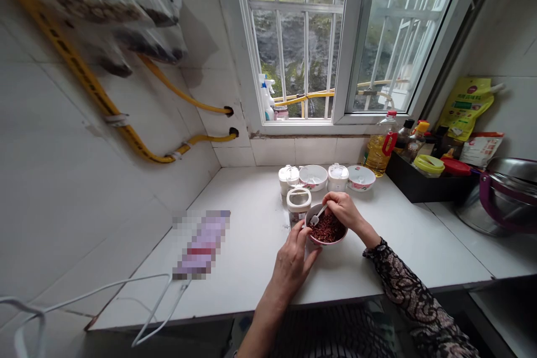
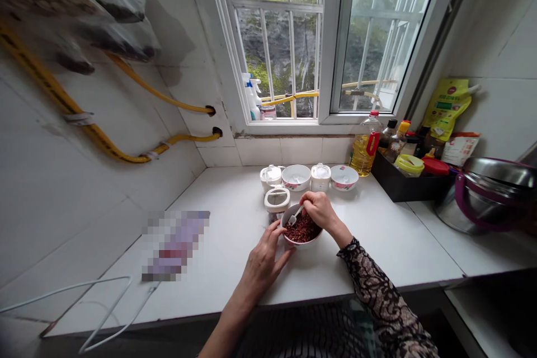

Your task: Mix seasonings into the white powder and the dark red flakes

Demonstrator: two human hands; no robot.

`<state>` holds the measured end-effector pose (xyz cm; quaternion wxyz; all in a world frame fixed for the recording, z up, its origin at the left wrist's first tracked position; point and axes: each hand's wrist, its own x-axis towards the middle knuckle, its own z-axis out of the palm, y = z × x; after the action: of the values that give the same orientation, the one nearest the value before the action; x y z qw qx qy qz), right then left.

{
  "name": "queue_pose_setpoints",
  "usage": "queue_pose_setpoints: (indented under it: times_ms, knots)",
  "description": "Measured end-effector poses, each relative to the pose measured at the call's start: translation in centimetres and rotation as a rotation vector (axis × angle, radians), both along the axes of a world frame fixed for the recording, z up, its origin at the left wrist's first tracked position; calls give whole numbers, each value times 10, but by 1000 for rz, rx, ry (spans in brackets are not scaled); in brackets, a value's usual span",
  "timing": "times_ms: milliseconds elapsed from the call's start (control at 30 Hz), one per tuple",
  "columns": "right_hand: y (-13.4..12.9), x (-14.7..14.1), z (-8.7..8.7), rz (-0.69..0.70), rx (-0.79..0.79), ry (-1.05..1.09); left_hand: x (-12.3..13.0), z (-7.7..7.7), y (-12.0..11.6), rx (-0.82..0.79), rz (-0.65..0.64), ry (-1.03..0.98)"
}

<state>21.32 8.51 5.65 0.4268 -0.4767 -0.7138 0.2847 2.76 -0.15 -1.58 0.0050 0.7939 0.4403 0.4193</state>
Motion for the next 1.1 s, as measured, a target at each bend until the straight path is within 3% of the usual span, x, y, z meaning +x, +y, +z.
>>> queue_pose_setpoints:
  times_ms: [100, 333, 533, 667, 1100]
  knots:
    - [-1, -4, -2, 41, -20, 10, 0, -1, 0, 11, 3, 5]
    - [5, 7, 3, 16, -269, 253, 0, -1, 0, 15, 1, 6]
    - [3, 7, 3, -23, -221, 170, 0, 0, 0, 15, -3, 2]
    - [-1, 1, 1, 49, -215, 100, 0, -2, 1, 13, 4, -11]
    - [5, 10, 6, 46, -350, 348, 0, 0, 1, 15, -6, -3]
